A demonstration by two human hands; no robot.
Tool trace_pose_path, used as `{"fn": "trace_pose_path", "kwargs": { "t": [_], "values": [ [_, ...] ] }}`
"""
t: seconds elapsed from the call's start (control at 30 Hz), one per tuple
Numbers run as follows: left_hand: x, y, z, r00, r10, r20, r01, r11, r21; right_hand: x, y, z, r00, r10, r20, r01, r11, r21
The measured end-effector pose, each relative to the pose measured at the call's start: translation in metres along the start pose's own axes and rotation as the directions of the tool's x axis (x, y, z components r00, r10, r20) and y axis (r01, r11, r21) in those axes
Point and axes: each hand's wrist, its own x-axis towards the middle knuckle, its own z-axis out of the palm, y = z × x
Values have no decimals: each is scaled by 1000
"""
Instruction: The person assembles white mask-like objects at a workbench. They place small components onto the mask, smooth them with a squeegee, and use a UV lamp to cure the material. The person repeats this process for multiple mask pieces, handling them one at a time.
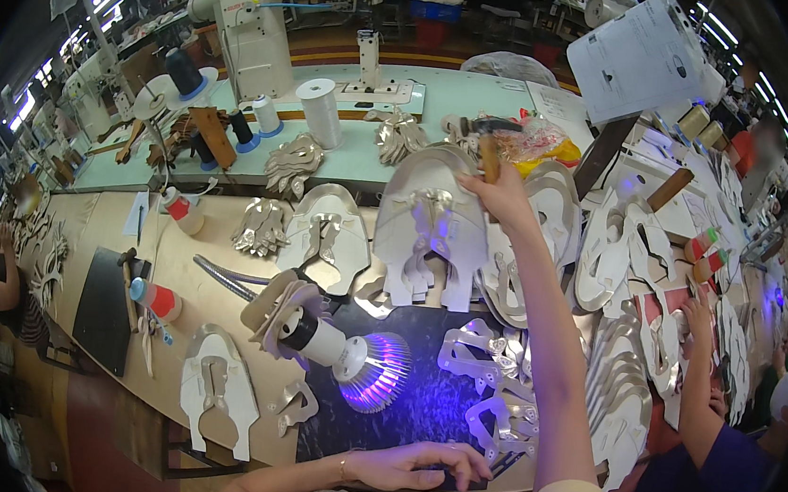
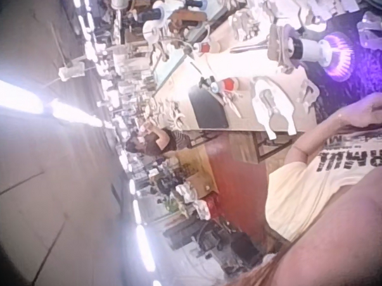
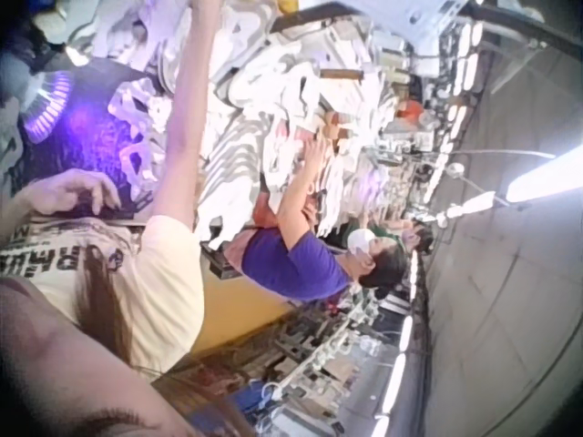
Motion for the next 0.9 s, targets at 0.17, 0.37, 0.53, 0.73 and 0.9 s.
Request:
{"fn": "trace_pose_path", "kwargs": {
  "t": [0.17, 0.37, 0.53, 0.73, 0.9],
  "values": [
    [-33, -14, -16, 966, -23, -258, 76, 978, 196, 45, 29, 19, 999, -36, 24, 39, 985, -165],
    [-46, -22, -28, 905, 8, -425, 86, 976, 202, 55, 70, 15, 1000, 18, -8, -18, 997, -81],
    [-35, -21, -34, 852, 101, -514, 236, 803, 548, 26, 74, 8, 976, -183, -118, 140, 941, -307],
    [-14, -5, -24, 915, 80, -397, 176, 804, 567, -79, 44, -43, 992, -14, -122, -23, 954, -298],
    [14, 32, 2, 992, 84, 92, -92, 993, 76, -197, 30, -80, 958, 280, 58, -269, 951, -151]
  ]
}}
